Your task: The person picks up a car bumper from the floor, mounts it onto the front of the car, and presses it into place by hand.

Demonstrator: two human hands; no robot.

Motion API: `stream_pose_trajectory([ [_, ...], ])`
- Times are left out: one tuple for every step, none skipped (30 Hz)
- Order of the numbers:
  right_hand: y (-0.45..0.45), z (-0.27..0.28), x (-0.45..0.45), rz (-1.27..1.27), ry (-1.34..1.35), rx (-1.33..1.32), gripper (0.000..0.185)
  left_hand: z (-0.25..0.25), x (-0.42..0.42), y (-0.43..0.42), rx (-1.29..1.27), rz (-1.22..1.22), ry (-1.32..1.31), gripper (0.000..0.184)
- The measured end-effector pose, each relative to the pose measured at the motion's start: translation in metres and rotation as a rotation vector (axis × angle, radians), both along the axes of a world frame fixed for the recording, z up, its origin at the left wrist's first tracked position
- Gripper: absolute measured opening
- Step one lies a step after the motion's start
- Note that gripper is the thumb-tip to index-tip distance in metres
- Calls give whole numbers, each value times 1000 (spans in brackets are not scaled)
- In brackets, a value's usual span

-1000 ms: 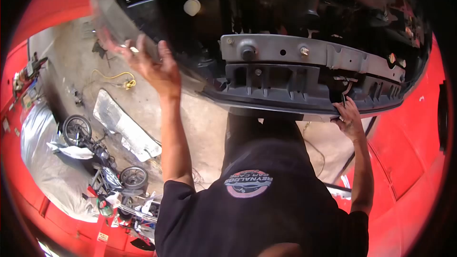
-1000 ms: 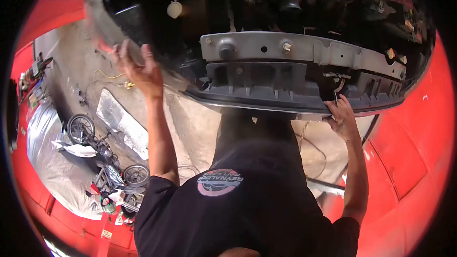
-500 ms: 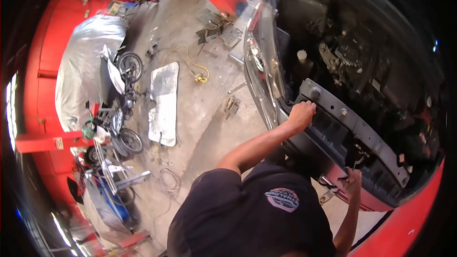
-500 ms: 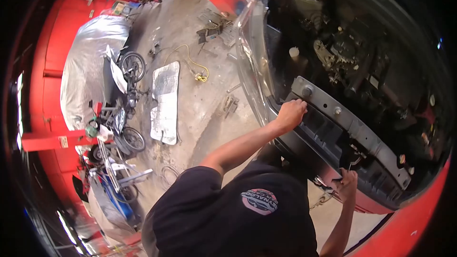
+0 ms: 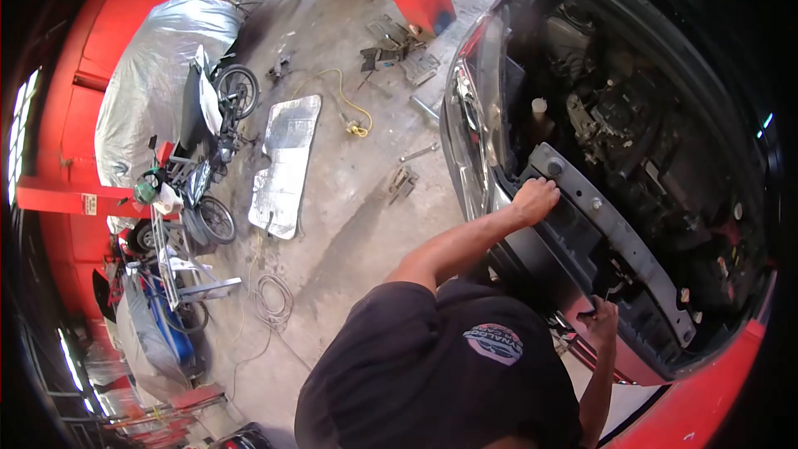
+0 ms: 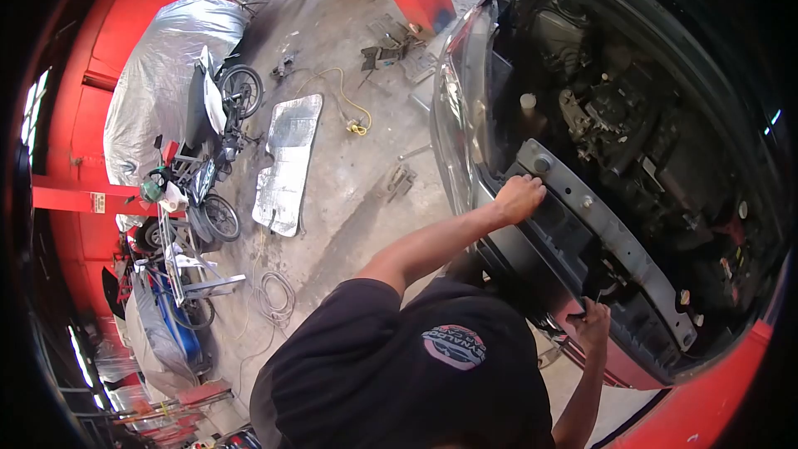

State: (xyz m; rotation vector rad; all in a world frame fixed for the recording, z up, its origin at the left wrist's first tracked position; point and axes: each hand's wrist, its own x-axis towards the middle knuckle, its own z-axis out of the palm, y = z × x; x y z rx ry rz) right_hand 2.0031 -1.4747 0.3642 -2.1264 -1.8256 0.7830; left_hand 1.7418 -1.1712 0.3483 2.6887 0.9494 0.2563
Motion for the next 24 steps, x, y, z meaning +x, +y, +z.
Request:
stream_pose_trajectory([
  [-1,1,0,7,-8,7,63,4,-1,-2,-10,14,1,15],
  [1,2,-1,13,-16,14,63,6,-1,-4,-21,27,3,14],
  [1,3,-1,20,-24,20,62,5,0,-5,-25,53,-5,14],
  [-1,0,0,29,-26,34,63,3,0,-5,-29,79,-12,14],
  [-3,-5,3,39,-27,48,63,1,1,-7,-33,106,-19,14],
  [-4,-9,4,46,-29,63,63,-1,1,-7,-30,132,-19,16],
  [-4,-12,5,52,-26,86,63,-1,0,-7,-29,143,-41,16],
  [-5,-15,5,60,-23,107,64,-1,-1,-8,-27,156,-64,16],
  [-7,-17,7,68,-21,128,64,-2,-1,-8,-26,171,-87,16],
  [-6,-14,6,61,-18,115,64,-3,-1,-8,-31,180,-90,16],
  [-4,-12,5,54,-14,103,63,-3,-1,-8,-36,191,-92,15],
  [-3,-9,3,47,-11,89,63,-4,-1,-9,-41,201,-96,15],
  [-3,-8,3,46,-10,80,63,-3,-1,-10,-35,199,-91,15],
  [-2,-7,3,44,-9,73,63,-2,-1,-10,-28,196,-87,14],
  [-1,-5,2,43,-7,65,63,-2,-1,-11,-21,194,-82,13],
  [-1,-3,1,34,-7,56,64,-4,-1,-12,-18,193,-87,14],
  [1,0,-1,25,-7,49,64,-7,0,-12,-14,192,-94,15],
  [1,2,-2,16,-8,44,64,-8,0,-12,-7,191,-101,16],
  [2,3,-1,22,-5,52,65,-8,1,-11,-4,184,-95,16],
  [1,3,-1,28,-1,59,65,-8,1,-11,-1,177,-88,17],
  [1,3,-1,33,4,65,65,-8,1,-11,2,170,-80,17],
  [1,4,-2,26,0,78,63,-6,1,-11,2,159,-90,17],
  [1,4,-3,18,-3,91,61,-4,0,-11,3,148,-98,16],
  [2,5,-4,10,-5,105,58,-2,0,-11,3,136,-107,15],
])
